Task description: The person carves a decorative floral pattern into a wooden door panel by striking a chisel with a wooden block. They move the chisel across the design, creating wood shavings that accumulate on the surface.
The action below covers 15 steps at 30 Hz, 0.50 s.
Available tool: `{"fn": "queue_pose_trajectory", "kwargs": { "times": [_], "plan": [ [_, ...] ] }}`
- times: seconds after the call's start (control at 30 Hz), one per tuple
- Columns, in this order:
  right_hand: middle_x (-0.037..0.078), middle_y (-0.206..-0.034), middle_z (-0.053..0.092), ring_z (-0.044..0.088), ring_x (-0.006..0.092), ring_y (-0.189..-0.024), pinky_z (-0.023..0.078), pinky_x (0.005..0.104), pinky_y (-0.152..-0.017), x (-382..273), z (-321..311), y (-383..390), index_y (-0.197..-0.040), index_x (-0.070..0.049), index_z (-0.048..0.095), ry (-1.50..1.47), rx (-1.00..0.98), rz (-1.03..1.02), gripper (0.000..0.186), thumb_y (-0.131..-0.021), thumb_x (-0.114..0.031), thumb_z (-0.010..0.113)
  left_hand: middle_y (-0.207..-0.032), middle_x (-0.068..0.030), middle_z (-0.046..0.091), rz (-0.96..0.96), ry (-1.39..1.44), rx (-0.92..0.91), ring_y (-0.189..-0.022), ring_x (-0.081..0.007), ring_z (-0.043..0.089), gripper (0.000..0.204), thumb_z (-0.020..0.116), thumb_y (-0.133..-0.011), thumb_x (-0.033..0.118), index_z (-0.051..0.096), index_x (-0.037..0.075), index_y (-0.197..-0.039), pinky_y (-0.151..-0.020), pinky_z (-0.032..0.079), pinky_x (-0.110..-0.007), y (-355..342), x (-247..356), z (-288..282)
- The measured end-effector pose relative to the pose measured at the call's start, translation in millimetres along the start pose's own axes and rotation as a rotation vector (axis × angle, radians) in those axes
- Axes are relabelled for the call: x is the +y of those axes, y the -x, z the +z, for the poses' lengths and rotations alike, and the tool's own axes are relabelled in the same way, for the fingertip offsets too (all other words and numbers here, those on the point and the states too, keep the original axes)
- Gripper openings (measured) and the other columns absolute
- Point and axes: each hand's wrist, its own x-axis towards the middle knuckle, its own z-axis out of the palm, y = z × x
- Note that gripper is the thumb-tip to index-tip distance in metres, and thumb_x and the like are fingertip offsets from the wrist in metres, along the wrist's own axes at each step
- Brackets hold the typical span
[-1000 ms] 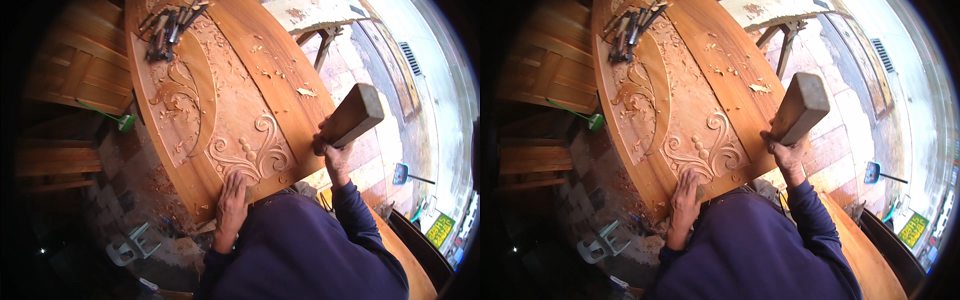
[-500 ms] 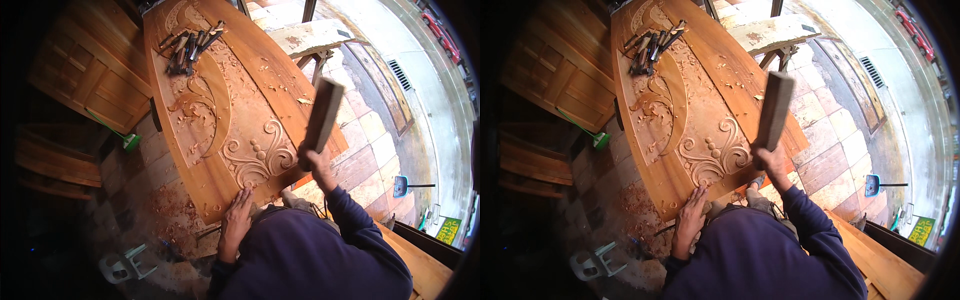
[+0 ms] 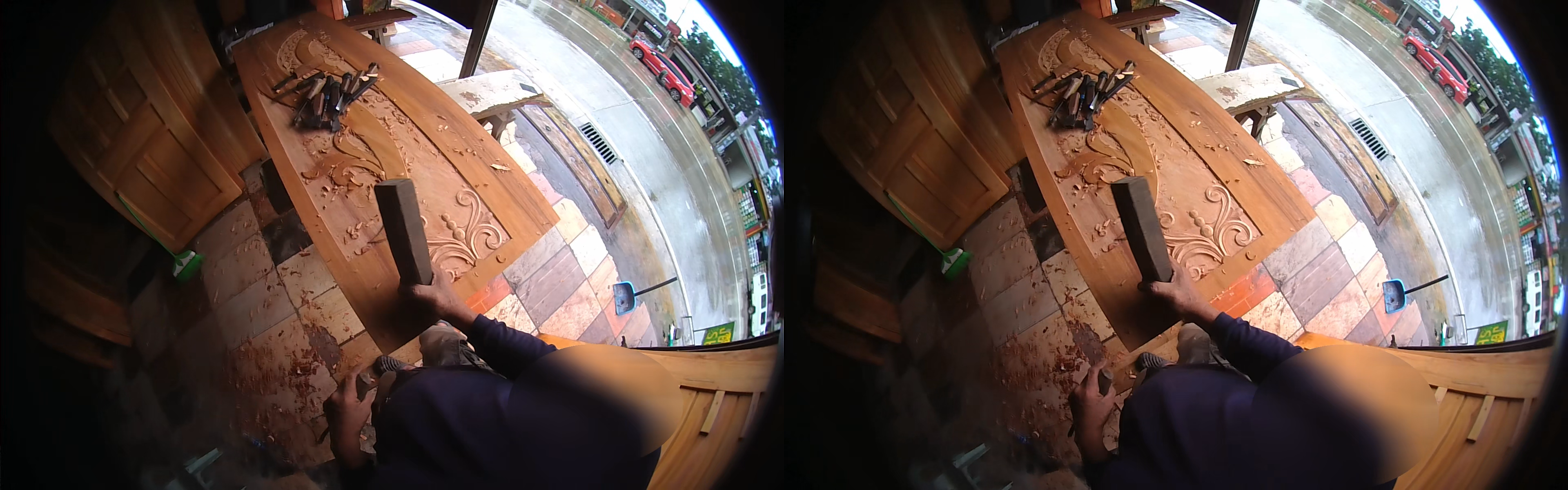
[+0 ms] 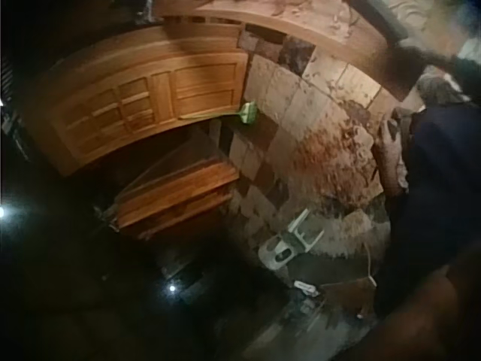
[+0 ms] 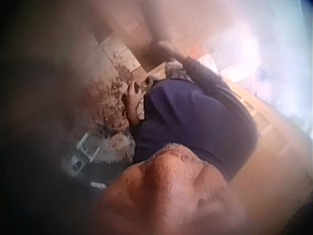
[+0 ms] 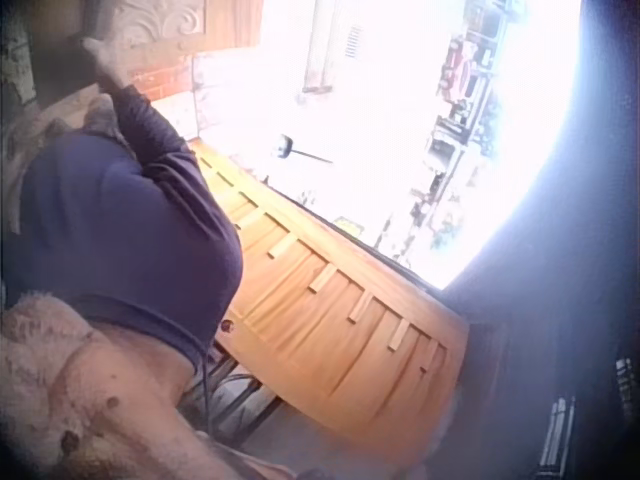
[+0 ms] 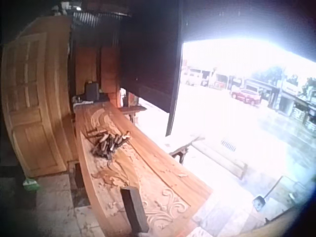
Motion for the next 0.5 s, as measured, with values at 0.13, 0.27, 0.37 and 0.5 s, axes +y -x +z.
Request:
{"fn": "queue_pose_trajectory", "kwargs": {
  "times": [0.13,0.27,0.37,0.5],
  "plan": [
    [0.007,-0.098,0.069,0.066,0.0151,-0.089,0.056,0.0332,-0.078,23,3,-8,-0.127,0.003,0.06,0.004,0.1,0.028,0.063,-0.08,-0.029,0.086,-0.104,-0.0235,0.075,-0.276,-0.012,-0.058,-0.099,-0.044,0.074,0.056,0.08,-0.083,0.012,0.064,0.017,-0.136,-0.082,0.059,-0.052,22,-69,-5],
    [0.004,-0.095,0.069,0.067,0.0124,-0.084,0.056,0.0305,-0.073,7,24,-11,-0.119,0.001,0.063,-0.037,0.184,0.1,0.051,-0.084,-0.03,0.085,-0.103,-0.0238,0.075,-0.381,-0.075,-0.041,-0.097,-0.046,0.073,0.051,0.079,-0.085,0.022,0.063,0.017,-0.134,-0.082,0.057,-0.054,28,-128,2],
    [0.003,-0.096,0.069,0.067,0.0121,-0.086,0.056,0.03,-0.074,9,21,-16,-0.117,0.0,0.065,0.018,0.203,0.082,0.045,-0.086,-0.027,0.082,-0.103,-0.024,0.075,-0.39,-0.11,-0.148,-0.098,-0.0459,0.073,0.049,0.077,-0.087,0.026,0.063,0.016,-0.133,-0.082,0.057,-0.055,5,-147,-3],
    [0.003,-0.102,0.07,0.066,0.0112,-0.089,0.054,0.0284,-0.077,28,-1,-9,-0.122,0.0,0.067,0.07,0.242,0.089,0.047,-0.086,-0.026,0.082,-0.104,-0.0241,0.075,-0.236,-0.035,-0.225,-0.098,-0.0442,0.074,0.054,0.078,-0.087,0.028,0.062,0.019,-0.137,-0.084,0.058,-0.054,-51,-152,-18]
  ]
}}
